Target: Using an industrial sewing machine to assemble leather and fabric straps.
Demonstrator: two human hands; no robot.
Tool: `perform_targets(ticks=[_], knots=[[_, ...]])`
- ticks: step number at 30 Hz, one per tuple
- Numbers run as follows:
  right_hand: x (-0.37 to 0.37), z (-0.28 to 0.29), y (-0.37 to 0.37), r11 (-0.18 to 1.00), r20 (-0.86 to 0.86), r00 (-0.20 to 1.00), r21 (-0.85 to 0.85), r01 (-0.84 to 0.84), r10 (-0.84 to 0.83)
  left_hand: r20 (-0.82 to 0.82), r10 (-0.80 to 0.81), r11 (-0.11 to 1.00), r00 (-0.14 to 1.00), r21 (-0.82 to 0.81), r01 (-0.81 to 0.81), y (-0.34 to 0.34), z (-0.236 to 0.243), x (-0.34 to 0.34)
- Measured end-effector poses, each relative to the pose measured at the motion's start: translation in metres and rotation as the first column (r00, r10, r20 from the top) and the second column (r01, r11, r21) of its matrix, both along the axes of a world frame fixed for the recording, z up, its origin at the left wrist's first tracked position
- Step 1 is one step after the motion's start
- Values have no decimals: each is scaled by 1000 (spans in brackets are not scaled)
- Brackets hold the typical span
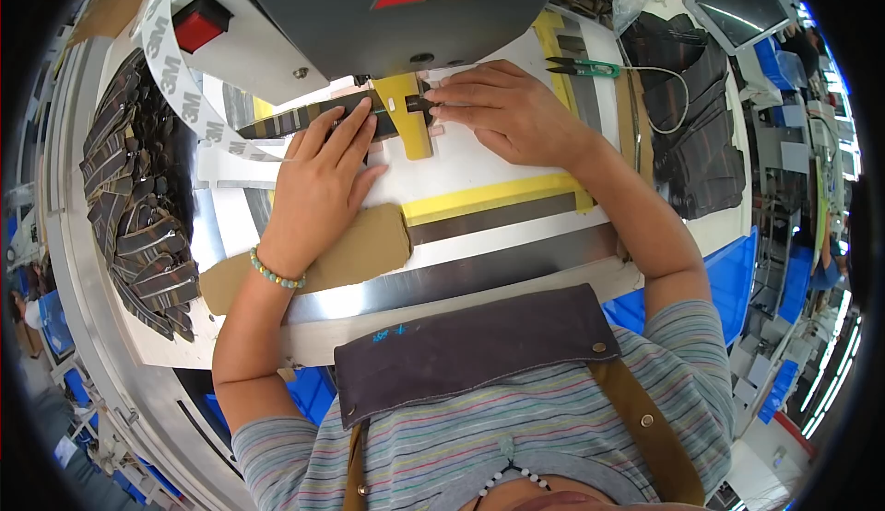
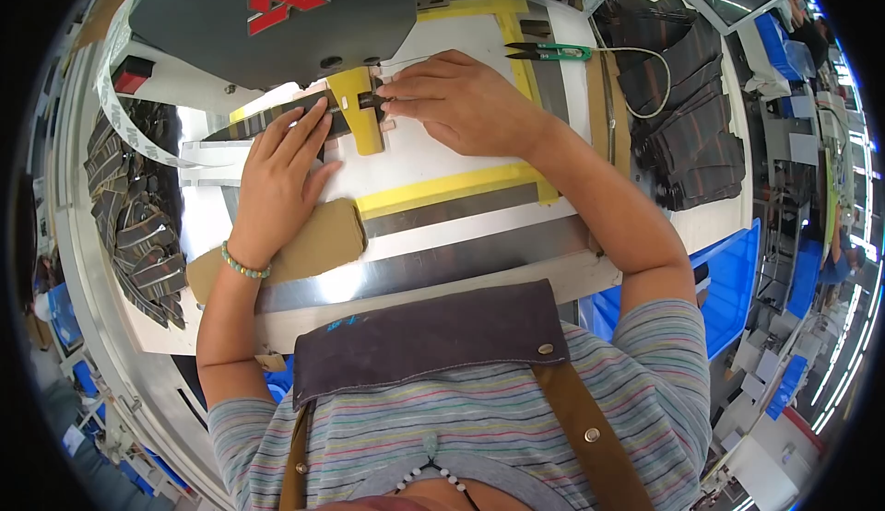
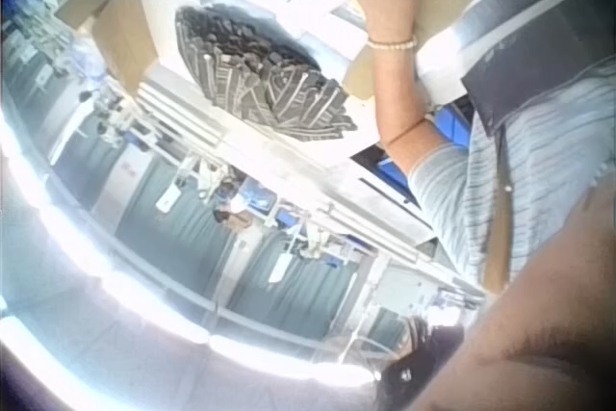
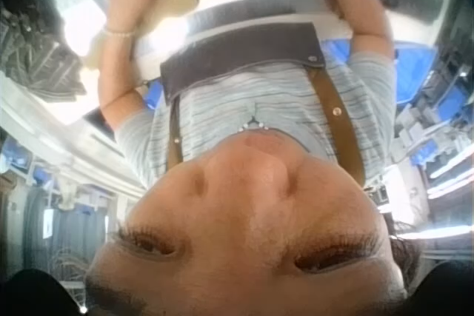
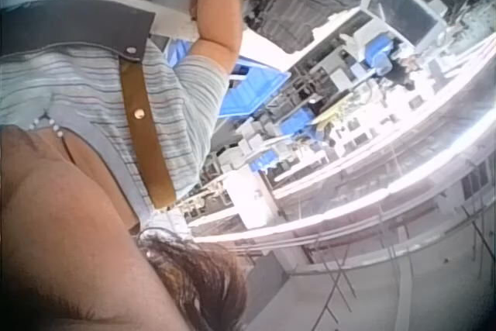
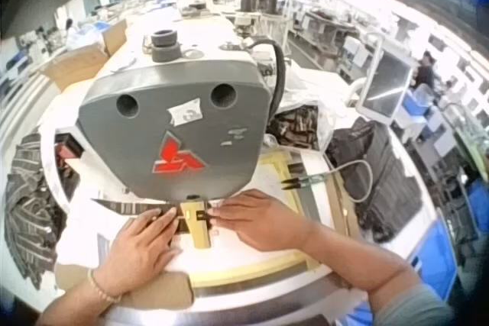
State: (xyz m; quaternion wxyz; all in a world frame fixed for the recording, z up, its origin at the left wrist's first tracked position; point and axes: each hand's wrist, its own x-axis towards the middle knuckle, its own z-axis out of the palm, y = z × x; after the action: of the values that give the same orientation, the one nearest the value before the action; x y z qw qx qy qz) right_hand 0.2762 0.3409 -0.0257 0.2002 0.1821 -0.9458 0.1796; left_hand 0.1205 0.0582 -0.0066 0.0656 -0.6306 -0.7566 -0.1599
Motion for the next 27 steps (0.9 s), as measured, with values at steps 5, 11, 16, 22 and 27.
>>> perform_targets(ticks=[5,11,16,22,27], knots=[[-2,0,-1,1000,-26,1000,12,-13,13,8,2,1000,1000,-22,-2,0,1,1],[1,1,-1,1000,13,1000,28,-3,2,10,0,1000,1000,-31,0,0,2,1],[-1,2,0,1000,6,1000,-7,-16,16,15,3,1000,1000,-30,-3,-1,2,1],[-2,1,0,1000,-8,1000,0,-21,21,36,2,999,999,-35,-1,0,4,3],[6,27,21,991,-80,991,76,114,-107,56,11,999,998,-31,-9,0,3,1]])
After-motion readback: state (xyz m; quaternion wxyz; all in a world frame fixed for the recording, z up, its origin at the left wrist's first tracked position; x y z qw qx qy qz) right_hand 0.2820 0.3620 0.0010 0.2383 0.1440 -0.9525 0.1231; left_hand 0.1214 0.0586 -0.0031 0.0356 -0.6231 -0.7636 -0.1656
